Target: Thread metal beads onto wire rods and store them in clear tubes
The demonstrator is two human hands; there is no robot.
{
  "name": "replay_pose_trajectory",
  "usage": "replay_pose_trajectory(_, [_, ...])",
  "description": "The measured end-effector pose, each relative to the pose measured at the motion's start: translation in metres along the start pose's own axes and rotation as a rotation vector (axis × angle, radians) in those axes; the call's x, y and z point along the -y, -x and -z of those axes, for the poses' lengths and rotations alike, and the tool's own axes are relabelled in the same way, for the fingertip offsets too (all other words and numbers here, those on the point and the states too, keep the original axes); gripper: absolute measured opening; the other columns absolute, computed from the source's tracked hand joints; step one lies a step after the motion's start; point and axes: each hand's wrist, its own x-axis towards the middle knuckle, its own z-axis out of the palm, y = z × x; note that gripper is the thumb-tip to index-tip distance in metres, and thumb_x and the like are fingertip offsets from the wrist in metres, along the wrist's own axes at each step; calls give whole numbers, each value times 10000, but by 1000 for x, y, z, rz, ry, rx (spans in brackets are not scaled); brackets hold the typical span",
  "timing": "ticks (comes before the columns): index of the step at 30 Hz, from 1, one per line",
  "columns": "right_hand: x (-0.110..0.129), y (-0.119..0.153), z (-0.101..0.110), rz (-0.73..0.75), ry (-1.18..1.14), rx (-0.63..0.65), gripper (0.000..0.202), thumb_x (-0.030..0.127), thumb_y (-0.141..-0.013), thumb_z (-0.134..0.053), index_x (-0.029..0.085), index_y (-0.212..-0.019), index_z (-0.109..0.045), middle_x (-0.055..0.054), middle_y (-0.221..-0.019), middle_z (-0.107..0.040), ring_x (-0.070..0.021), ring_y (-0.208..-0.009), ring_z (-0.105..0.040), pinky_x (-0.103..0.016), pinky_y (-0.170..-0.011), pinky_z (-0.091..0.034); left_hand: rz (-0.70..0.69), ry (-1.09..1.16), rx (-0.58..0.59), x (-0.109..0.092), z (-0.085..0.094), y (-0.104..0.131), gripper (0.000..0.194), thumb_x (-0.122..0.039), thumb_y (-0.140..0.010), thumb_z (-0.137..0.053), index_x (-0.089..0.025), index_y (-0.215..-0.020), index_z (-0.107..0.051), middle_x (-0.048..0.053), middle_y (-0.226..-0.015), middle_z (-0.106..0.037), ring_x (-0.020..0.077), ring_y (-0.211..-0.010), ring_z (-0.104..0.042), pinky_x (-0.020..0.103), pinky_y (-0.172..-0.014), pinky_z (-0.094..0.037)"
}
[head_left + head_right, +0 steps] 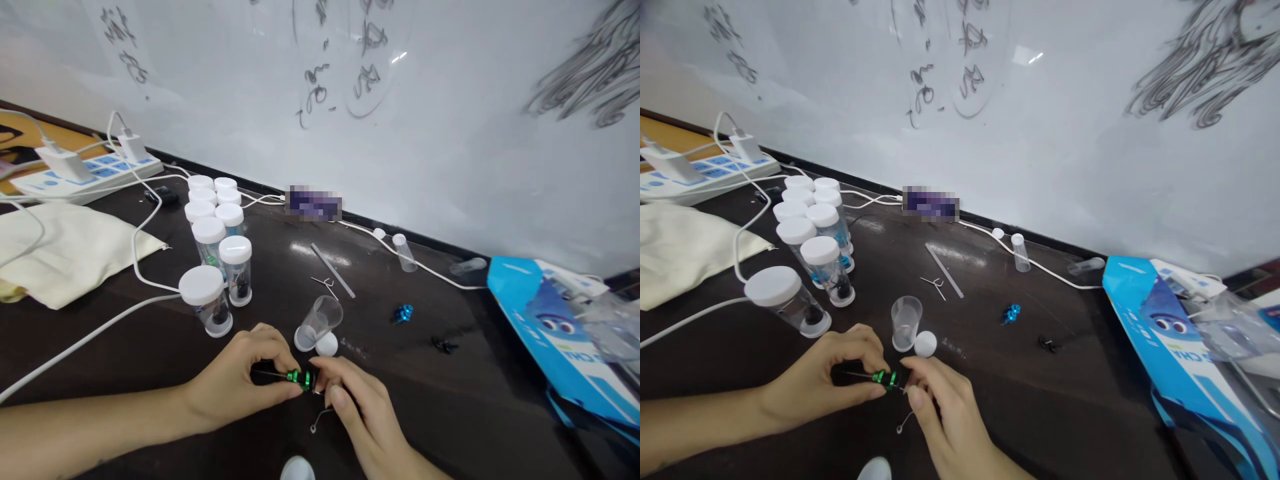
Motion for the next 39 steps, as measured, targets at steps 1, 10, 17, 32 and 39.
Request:
replay_pose_trajectory(1, [0,0,0,4,-3,1,301,319,-1022,-375,212,-1210,-583,-60,-905,-649,-182,-786,-624,-291,-728,-497,1,-1,4,0,0,0,49,-206,-747,-751,-180,-770,-716,23,-745,-673,171,-784,-604,274,-724,-471])
replay_pose_trajectory(10, [-4,2,-1,-4,-23,0,289,306,-1020,-392,220,-1218,-585,-53,-921,-638,-179,-816,-617,-296,-753,-478,11,-6,8,2,0,1,61,-212,-747,-755,-176,-776,-716,21,-742,-663,170,-783,-600,271,-716,-474])
replay_pose_trajectory(17, [-3,0,-1,-23,-30,3,285,295,-1018,-395,218,-1214,-587,-54,-936,-639,-180,-833,-616,-301,-769,-474,19,-3,11,0,1,1,59,-202,-745,-754,-172,-769,-710,23,-748,-660,172,-787,-601,269,-708,-474])
replay_pose_trajectory(32, [-5,3,-2,-7,-33,8,292,303,-1022,-392,239,-1233,-583,-46,-937,-635,-174,-832,-616,-290,-767,-473,8,-1,11,-2,1,0,50,-188,-740,-756,-167,-759,-715,17,-732,-665,164,-769,-602,263,-706,-464])
replay_pose_trajectory(39, [-5,2,-2,-9,-23,3,283,301,-1020,-394,229,-1205,-596,-49,-928,-638,-178,-826,-617,-291,-754,-477,1,-8,6,1,0,0,60,-198,-740,-759,-167,-760,-712,18,-733,-660,166,-768,-601,266,-706,-466])
